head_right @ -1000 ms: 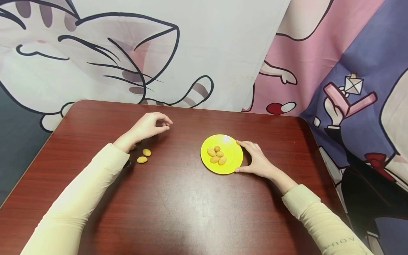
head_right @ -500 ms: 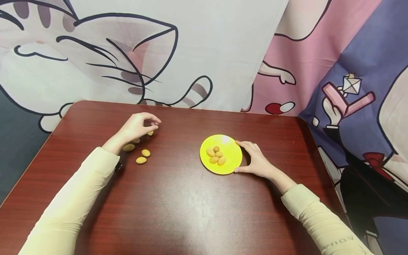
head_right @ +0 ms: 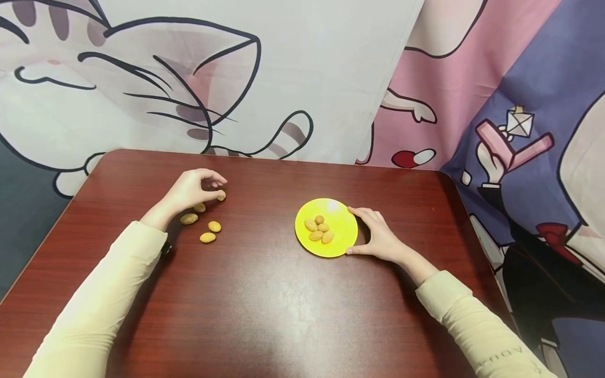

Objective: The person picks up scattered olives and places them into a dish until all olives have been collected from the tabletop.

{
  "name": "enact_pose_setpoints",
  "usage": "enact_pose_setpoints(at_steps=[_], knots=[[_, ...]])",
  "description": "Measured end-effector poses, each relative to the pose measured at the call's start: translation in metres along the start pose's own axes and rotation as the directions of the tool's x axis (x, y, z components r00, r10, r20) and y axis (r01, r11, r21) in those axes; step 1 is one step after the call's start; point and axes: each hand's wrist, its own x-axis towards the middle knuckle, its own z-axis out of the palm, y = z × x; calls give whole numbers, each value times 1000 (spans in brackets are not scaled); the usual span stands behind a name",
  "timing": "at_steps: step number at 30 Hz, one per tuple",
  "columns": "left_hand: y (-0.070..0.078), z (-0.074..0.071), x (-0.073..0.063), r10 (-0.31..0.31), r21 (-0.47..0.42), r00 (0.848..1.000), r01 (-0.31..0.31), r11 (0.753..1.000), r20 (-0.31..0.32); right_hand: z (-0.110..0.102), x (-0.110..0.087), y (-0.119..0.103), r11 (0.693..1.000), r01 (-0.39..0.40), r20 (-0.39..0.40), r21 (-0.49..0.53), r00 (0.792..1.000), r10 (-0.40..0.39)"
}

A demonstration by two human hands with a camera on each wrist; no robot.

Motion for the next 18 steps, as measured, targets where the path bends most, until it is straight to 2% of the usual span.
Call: enact_pose_setpoints(at_steps=[7, 18], knots=[[-9, -3, 1, 2, 18, 1000, -2, 1000, 26, 0, 1, 0, 1000, -4, 3, 0, 1000, 4], [-10, 0, 2, -10, 62, 994, 3, 998, 108, 0, 0, 0, 1000, 9, -5, 1, 1000, -9]])
